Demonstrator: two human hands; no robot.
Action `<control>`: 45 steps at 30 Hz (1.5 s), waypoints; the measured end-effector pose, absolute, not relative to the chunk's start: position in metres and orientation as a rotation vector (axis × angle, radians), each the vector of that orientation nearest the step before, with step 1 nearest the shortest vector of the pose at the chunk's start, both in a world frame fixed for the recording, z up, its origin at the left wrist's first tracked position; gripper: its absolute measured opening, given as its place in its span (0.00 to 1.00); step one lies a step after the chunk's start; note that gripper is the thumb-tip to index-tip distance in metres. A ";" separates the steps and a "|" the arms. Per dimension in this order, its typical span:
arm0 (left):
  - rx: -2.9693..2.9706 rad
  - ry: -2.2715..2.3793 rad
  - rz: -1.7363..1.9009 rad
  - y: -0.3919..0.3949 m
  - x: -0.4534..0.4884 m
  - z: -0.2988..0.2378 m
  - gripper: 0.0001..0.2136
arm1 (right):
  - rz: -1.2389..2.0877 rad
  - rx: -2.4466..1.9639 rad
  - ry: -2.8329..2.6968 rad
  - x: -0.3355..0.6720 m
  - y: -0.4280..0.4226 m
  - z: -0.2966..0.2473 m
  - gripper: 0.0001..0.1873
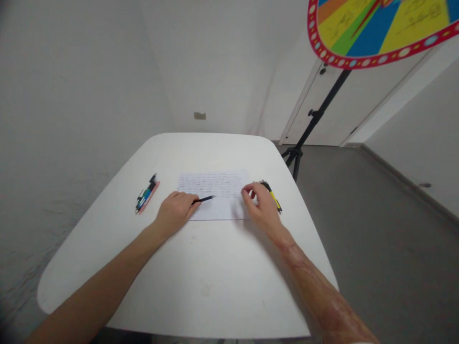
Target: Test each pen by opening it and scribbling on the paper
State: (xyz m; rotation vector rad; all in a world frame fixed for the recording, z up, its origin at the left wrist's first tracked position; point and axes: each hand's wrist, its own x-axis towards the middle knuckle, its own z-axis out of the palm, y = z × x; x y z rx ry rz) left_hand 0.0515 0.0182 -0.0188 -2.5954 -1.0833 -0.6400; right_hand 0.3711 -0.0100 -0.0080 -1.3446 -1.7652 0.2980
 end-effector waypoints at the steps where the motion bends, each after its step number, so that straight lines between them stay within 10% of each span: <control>1: -2.610 -1.017 -0.659 0.018 0.056 -0.022 0.13 | 0.397 -1.347 -1.776 0.360 -0.009 -0.008 0.13; 7: -2.633 -0.901 -0.705 0.017 0.064 -0.026 0.13 | 0.785 -1.308 -1.805 0.315 -0.009 -0.018 0.25; 45: -2.871 -1.102 -0.991 0.018 0.054 -0.031 0.17 | 0.725 -1.158 -1.810 0.313 -0.015 -0.031 0.14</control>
